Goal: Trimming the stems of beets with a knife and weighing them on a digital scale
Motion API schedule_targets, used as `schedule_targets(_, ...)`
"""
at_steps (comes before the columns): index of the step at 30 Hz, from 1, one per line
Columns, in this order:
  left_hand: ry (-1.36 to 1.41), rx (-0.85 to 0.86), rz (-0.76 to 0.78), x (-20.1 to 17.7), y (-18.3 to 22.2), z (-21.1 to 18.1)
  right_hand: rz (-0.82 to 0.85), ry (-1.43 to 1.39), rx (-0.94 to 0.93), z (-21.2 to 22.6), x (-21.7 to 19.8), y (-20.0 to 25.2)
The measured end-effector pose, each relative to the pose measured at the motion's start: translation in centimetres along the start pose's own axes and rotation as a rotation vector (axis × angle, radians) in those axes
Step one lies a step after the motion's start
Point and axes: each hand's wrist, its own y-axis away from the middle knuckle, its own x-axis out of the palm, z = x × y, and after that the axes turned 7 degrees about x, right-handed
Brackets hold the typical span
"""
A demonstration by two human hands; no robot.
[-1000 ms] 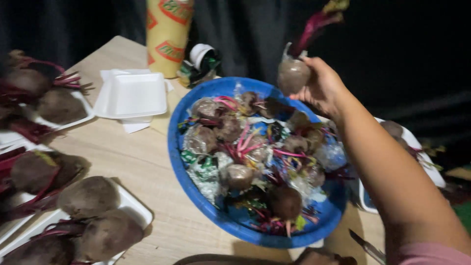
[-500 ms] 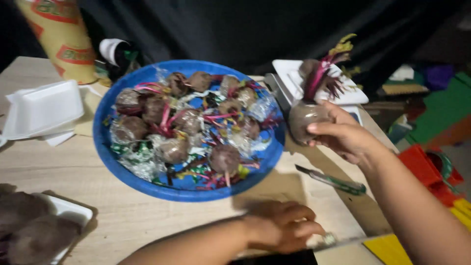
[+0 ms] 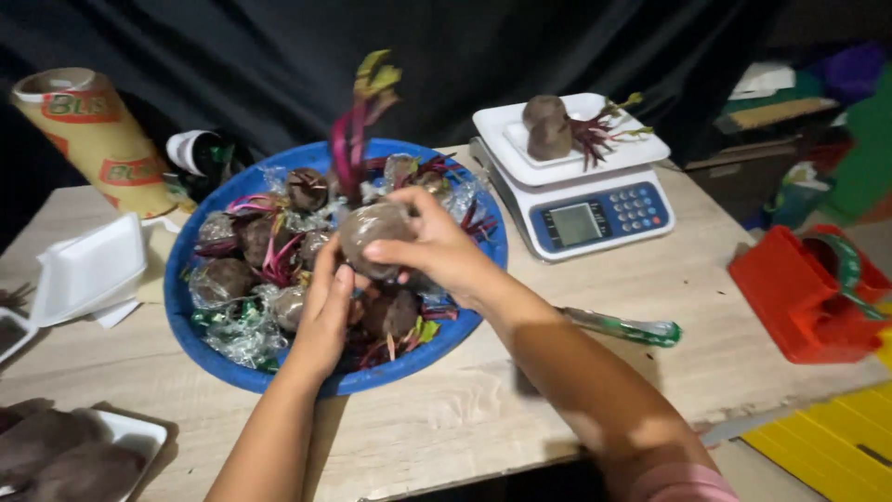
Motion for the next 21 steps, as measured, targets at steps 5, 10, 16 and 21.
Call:
schedule_targets(5, 0.369, -0.090, -0.041, -0.4, 0.1, 4.4, 0.159, -0.014, 0.005, -2.4, 1.5, -2.0)
schedule_targets(10, 0.425, -0.114, -0.122, 0.2, 0.1, 2.7, 0.005, 0.329, -0.175, -3.9, -1.8, -2.8)
schedule_targets(16, 0.539, -0.089, -0.176, 1.0, 0.0, 1.6, -0.069, 0.401, -0.124, -2.4, -3.4, -2.5)
schedule_targets(21, 0.588, -0.138, -0.217, 1.1, -0.2, 1.7, -0.069, 0.588, -0.306, -0.7, -1.6, -1.2)
